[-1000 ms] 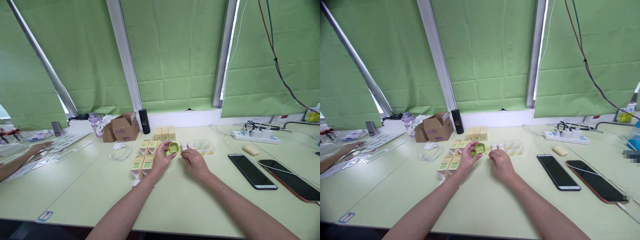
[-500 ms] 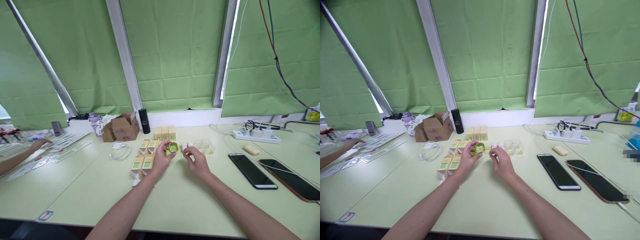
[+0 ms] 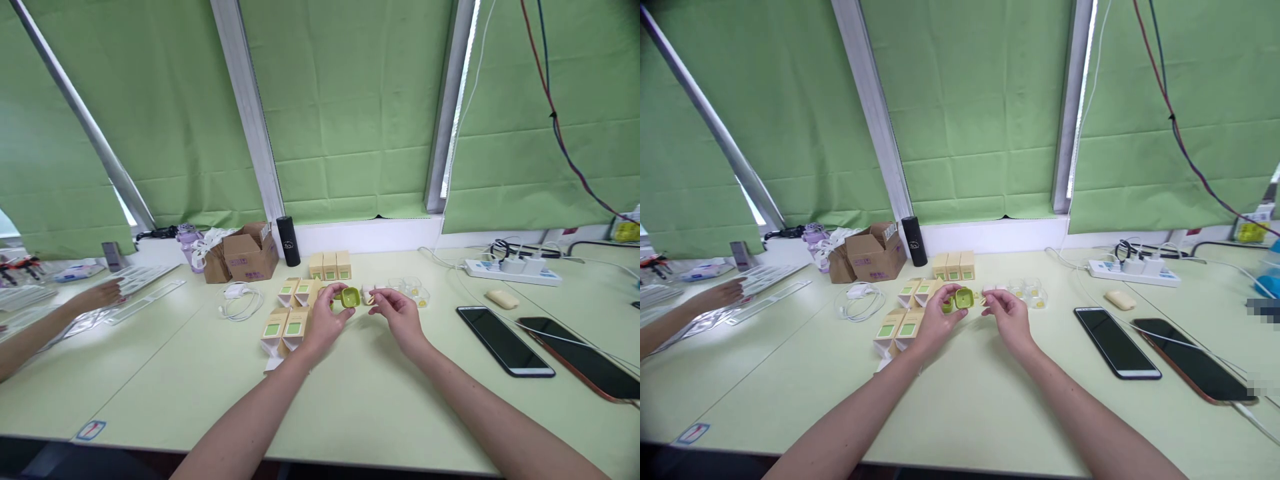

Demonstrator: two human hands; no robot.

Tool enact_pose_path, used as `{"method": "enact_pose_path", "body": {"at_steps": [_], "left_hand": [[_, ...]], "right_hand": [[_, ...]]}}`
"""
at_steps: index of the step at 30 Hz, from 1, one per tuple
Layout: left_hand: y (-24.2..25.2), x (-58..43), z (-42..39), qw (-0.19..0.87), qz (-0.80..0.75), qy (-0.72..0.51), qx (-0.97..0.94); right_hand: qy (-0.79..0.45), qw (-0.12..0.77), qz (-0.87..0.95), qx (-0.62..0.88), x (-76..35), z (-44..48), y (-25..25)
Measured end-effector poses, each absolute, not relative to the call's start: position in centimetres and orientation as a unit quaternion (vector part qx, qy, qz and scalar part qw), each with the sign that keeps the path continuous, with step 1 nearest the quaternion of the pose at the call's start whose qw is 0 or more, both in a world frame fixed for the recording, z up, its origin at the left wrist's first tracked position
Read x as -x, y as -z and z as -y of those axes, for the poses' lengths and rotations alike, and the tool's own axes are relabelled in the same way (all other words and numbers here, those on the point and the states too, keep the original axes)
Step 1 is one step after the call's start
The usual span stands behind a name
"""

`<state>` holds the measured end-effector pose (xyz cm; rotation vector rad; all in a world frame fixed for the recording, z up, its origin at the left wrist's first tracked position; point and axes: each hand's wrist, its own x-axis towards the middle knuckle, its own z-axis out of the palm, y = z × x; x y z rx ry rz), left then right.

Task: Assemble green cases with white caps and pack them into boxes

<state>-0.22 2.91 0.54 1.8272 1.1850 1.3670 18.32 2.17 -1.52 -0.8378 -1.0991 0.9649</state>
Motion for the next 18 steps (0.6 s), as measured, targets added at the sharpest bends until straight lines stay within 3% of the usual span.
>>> {"method": "enact_pose_path", "body": {"at_steps": [18], "left_hand": [[-0.93,-0.13,-2.27,0.290,-0.440,-0.487,-0.696]], "right_hand": [[-0.518,0.665,0.394,0.366,-18.74,-2.32,1.35]]}}
